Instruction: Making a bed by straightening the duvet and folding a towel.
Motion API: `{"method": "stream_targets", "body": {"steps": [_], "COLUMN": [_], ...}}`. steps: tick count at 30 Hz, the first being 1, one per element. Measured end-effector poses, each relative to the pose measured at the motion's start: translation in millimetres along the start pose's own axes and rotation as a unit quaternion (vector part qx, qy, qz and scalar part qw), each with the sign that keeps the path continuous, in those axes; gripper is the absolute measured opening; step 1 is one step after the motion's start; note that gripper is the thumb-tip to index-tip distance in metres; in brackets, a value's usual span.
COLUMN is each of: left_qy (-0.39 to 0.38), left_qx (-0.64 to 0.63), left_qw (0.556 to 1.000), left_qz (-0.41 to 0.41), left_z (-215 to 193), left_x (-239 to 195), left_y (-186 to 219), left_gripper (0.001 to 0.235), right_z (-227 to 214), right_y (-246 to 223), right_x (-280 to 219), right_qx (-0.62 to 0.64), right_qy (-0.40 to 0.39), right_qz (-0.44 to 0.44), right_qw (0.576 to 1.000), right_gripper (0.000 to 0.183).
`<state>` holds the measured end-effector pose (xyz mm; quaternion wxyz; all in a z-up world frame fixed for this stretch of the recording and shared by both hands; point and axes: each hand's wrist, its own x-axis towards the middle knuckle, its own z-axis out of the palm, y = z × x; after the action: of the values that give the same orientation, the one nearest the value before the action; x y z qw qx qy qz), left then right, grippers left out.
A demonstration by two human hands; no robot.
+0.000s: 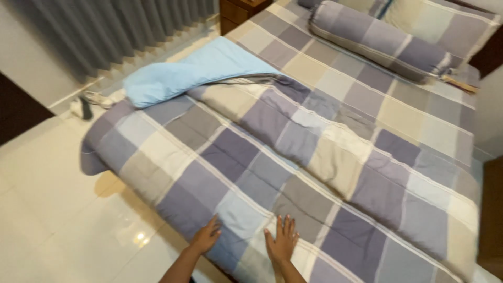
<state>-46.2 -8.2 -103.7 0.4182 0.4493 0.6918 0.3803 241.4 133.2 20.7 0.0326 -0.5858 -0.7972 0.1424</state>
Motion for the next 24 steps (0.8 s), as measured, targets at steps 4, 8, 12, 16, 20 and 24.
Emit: {"method": "stream_targets", "body": {"steps": [4, 8, 12, 16, 20, 24], "left_qy": [-0.029, -0.013, 0.114, 0.206, 0.25, 0.264], "left_qx": [-0.134, -0.064, -0.077, -0.026, -0.152, -0.211], "left_qw": [0.991, 0.997, 0.99, 0.975, 0.942, 0.927], "left_qz": [0.009, -0.041, -0.043, -0.078, -0.162, -0.164], "left_z": [-44.0, -145.3, -230.0, -305.0, -336.2, -349.5], "left_x": [-5.6, -52.3, -93.7, -139.7, -170.7, -188.9], "left_y": [-19.3, -23.4, -99.0, -111.8, -123.9, -152.9], "left_gripper": [0.066, 0.056, 0.051, 0.042, 0.04, 0.039], "right_z": [30.1, 64.7, 115.6, 143.7, 140.5, 176.6], "right_y": [-54.5, -127.3, -217.4, -314.1, -384.4, -404.2], "right_x": [-9.4, 6.4, 26.2, 24.5, 17.2, 50.1], "right_qx": [-0.014, -0.033, -0.05, -0.092, -0.057, -0.086], "right_qy": [0.027, -0.018, -0.001, -0.024, -0.151, -0.109], "right_qz": [0.029, 0.082, 0.075, -0.02, -0.108, -0.127], "right_qw": [0.999, 0.996, 0.996, 0.995, 0.981, 0.982], "right_gripper": [0.091, 0.094, 0.097, 0.094, 0.08, 0.075]}}
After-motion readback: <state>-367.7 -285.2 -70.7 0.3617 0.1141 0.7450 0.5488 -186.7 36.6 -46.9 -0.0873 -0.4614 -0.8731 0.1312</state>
